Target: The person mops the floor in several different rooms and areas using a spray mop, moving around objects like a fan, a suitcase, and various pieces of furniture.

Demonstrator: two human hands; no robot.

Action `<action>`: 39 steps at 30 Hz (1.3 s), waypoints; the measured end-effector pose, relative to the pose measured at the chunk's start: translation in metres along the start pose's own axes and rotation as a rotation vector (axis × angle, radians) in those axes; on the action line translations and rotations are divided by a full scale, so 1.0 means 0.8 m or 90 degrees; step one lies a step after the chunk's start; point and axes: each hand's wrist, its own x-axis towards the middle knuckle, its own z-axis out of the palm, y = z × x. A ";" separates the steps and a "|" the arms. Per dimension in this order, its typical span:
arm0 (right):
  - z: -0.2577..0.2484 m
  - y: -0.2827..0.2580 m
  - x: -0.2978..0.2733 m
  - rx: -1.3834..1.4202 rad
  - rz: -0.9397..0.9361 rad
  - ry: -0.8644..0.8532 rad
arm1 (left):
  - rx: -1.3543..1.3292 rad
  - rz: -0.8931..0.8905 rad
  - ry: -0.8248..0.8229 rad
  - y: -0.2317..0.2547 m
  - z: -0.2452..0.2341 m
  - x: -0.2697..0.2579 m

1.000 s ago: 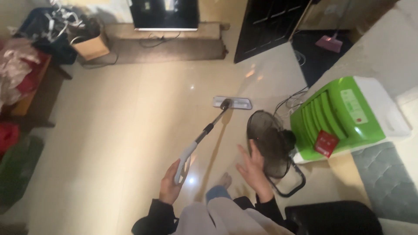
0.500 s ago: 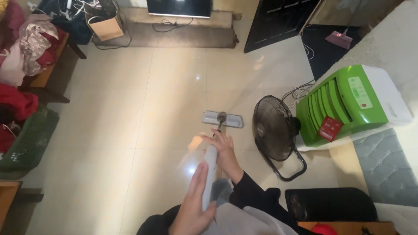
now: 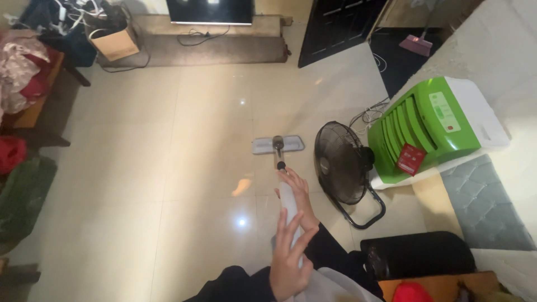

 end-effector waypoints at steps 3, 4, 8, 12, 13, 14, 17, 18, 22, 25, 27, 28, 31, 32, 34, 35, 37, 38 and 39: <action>0.008 0.044 0.008 -0.099 -0.010 0.004 | 0.018 -0.033 -0.044 -0.021 0.028 0.013; 0.008 0.056 0.010 -0.127 0.001 0.000 | 0.021 -0.057 -0.063 -0.028 0.038 0.018; -0.010 0.094 0.034 -0.239 0.089 -0.032 | 0.074 -0.076 -0.028 -0.061 0.079 0.058; -0.061 0.149 0.071 -0.310 0.177 -0.001 | 0.096 -0.078 -0.022 -0.113 0.132 0.118; -0.075 0.163 0.074 -0.321 0.190 0.027 | 0.104 -0.085 -0.029 -0.127 0.149 0.127; -0.089 0.176 0.078 -0.335 0.206 0.047 | 0.115 -0.104 -0.047 -0.144 0.165 0.136; -0.133 0.201 0.086 -0.288 0.224 0.065 | 0.159 -0.184 -0.112 -0.219 0.211 0.174; -0.146 0.208 0.090 -0.288 0.216 0.059 | 0.175 -0.233 -0.144 -0.248 0.226 0.186; -0.190 0.235 0.102 -0.296 0.195 0.024 | 0.230 -0.378 -0.160 -0.375 0.280 0.254; -0.216 0.265 0.112 -0.290 0.182 0.042 | 0.265 -0.435 -0.156 -0.441 0.310 0.330; -0.231 0.289 0.121 -0.284 0.168 0.066 | 0.248 -0.464 -0.126 -0.468 0.324 0.386; -0.238 0.300 0.125 -0.282 0.159 0.078 | 0.241 -0.474 -0.107 -0.480 0.330 0.415; -0.257 0.326 0.134 -0.263 0.176 0.061 | 0.226 -0.504 -0.048 -0.503 0.340 0.464; -0.262 0.333 0.138 -0.254 0.188 0.049 | 0.223 -0.511 -0.027 -0.508 0.341 0.470; -0.269 0.346 0.145 -0.266 0.146 0.056 | 0.240 -0.562 -0.021 -0.516 0.340 0.481; -0.270 0.352 0.144 -0.272 0.127 0.061 | 0.248 -0.586 -0.020 -0.519 0.339 0.481; -0.269 0.367 0.145 -0.269 0.157 0.040 | 0.276 -0.557 0.032 -0.524 0.333 0.477; -0.265 0.374 0.144 -0.266 0.171 0.030 | 0.290 -0.542 0.058 -0.527 0.326 0.471; -0.261 0.381 0.143 -0.267 0.170 0.021 | 0.281 -0.529 0.023 -0.531 0.318 0.462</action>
